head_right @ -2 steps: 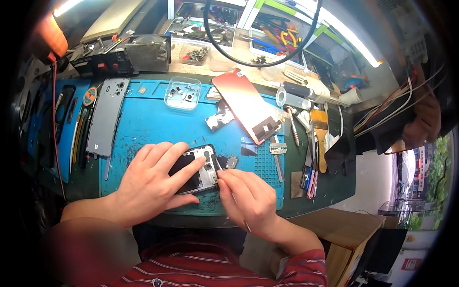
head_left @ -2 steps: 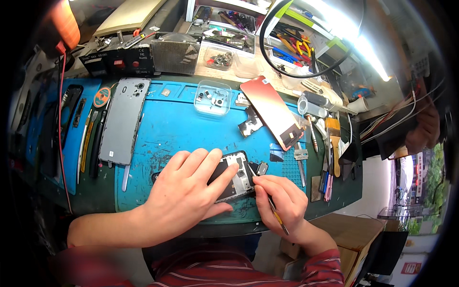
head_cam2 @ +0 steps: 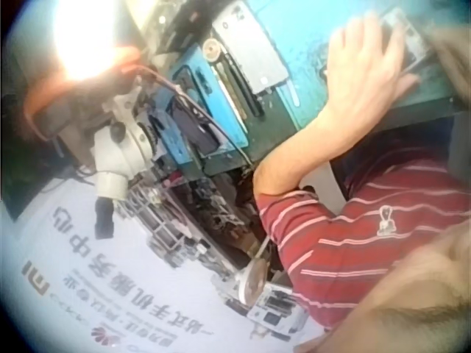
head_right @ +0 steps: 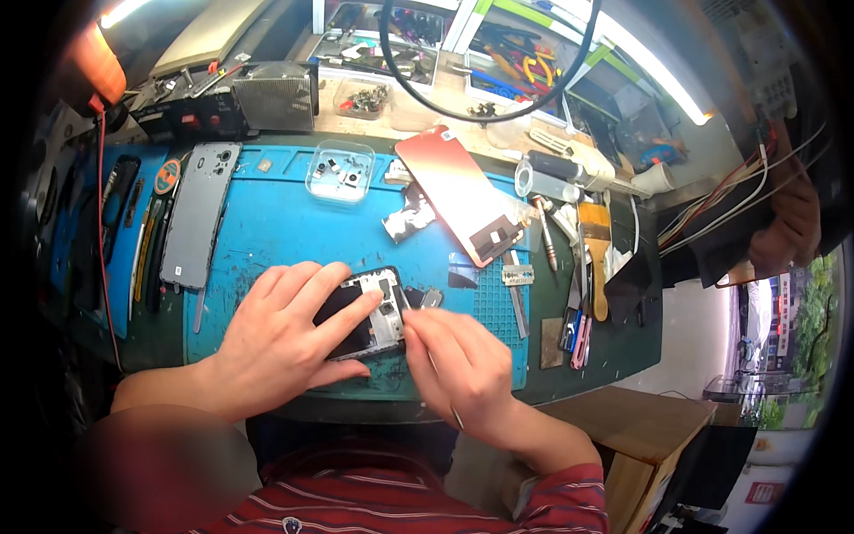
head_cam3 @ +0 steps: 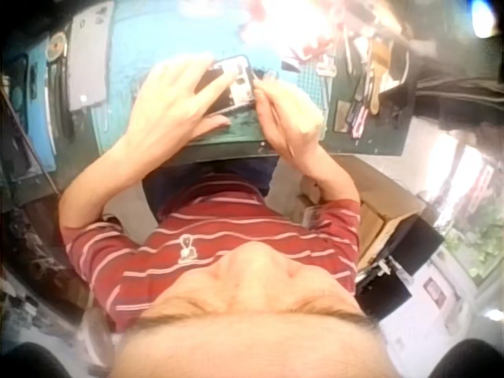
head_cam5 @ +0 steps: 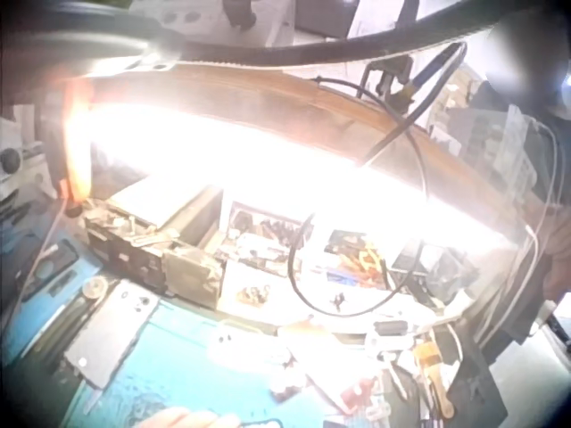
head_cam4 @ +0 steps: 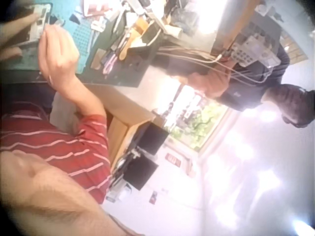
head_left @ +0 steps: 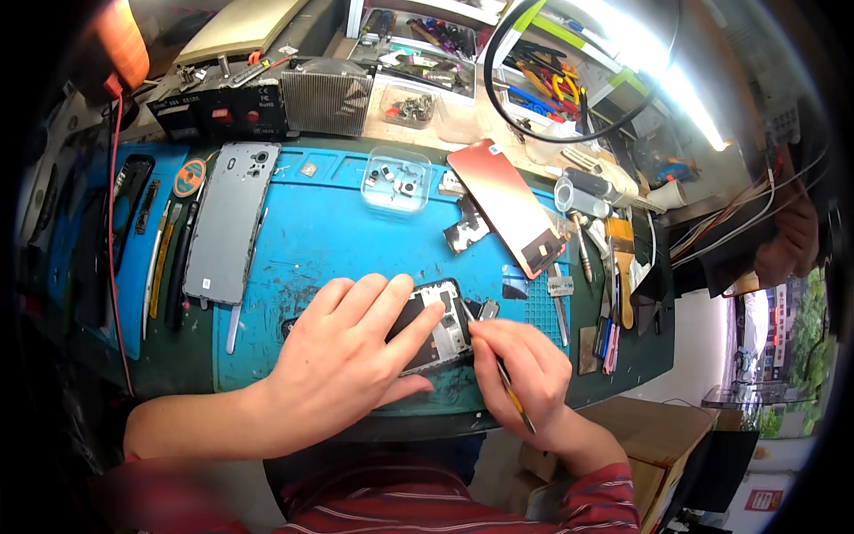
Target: The person disassembles a smartphone on a workbench, using a metal spudger and screwdriver to pry and unscrew components. They remove the back cover and internal parts, then reassemble the device by aligning and securing the components back into place.
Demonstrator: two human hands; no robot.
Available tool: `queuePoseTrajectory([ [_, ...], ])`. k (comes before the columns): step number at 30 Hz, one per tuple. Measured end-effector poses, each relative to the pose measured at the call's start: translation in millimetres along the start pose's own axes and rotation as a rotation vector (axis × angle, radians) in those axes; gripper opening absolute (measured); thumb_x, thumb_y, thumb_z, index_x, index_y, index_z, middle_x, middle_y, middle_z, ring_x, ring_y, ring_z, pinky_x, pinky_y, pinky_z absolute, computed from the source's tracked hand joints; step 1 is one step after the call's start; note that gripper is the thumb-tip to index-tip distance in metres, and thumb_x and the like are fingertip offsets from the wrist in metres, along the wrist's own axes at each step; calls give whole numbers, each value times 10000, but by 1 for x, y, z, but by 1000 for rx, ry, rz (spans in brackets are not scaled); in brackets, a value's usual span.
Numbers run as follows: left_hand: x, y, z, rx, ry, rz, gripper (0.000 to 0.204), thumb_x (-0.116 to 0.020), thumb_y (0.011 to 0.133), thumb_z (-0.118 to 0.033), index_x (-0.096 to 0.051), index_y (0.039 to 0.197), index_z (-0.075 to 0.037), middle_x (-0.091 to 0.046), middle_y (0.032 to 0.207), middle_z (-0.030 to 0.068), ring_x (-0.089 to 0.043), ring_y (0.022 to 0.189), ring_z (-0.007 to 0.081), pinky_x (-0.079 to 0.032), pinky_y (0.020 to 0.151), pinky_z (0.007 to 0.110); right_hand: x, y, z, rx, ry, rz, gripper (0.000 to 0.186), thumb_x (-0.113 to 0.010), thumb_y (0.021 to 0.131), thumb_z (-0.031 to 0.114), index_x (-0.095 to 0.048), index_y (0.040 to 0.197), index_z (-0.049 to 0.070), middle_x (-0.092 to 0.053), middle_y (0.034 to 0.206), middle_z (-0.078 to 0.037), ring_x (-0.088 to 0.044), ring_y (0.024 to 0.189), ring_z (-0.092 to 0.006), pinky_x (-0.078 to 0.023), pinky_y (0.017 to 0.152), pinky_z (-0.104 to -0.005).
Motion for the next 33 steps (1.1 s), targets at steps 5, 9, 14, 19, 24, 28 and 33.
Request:
queuePoseTrajectory([
  [5, -3, -2, 1, 28, -15, 38, 745, -867, 772, -429, -652, 1411, -114, -574, 1339, 151, -573, 1184, 327, -474, 989, 448, -1, 6, 3, -2, -12, -1, 225, -781, 876, -35, -735, 1096, -39, -757, 989, -160, -741, 812, -298, -604, 695, -369],
  [9, -2, -2, 1, 11, -28, 8, 741, -867, 774, -427, -653, 1406, -107, -575, 1335, 152, -574, 1184, 326, -474, 984, 444, -3, 4, 1, -7, -18, -7, 210, -775, 880, -40, -733, 1086, -41, -755, 985, -169, -738, 814, -309, -604, 706, -378],
  [14, -2, -4, 1, 27, -32, 14, 735, -870, 772, -415, -657, 1398, -96, -585, 1341, 163, -578, 1184, 328, -476, 975, 442, -3, 6, 0, -8, 24, 6, 195, -768, 890, -42, -731, 1082, -46, -752, 967, -177, -736, 819, -329, -601, 725, -392],
  [19, -2, -2, 1, 32, -33, 19, 741, -876, 766, -408, -656, 1399, -94, -596, 1335, 168, -584, 1175, 326, -479, 966, 434, -5, 15, -1, -36, 10, 5, 171, -757, 897, -52, -734, 1066, -48, -753, 959, -183, -741, 832, -342, -603, 735, -403],
  [24, -2, -2, 0, 10, -32, -15, 742, -877, 765, -411, -657, 1397, -92, -600, 1329, 164, -587, 1165, 319, -481, 960, 429, -1, 9, 0, -43, 16, -9, 154, -745, 904, -61, -730, 1057, -50, -754, 959, -181, -741, 826, -342, -599, 727, -402],
  [28, -2, -4, 1, 26, -20, -4, 736, -873, 770, -416, -658, 1395, -90, -601, 1326, 160, -588, 1165, 314, -481, 961, 423, -3, 19, 0, -76, 48, 44, 145, -733, 908, -69, -728, 1052, -54, -756, 962, -187, -747, 829, -346, -604, 738, -405],
  [33, -2, -2, 2, 16, -13, -11, 735, -869, 778, -423, -656, 1399, -92, -599, 1332, 158, -588, 1167, 310, -480, 965, 417, -2, 21, -3, -76, 44, 42, 140, -726, 916, -67, -730, 1055, -53, -755, 953, -188, -747, 828, -348, -604, 744, -403],
])
Point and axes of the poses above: each hand's wrist, its own y-axis towards the middle knuckle, its own x-axis out of the back of the hand, z = x × y, the point moved 6 cm from there along y, towards the middle knuckle
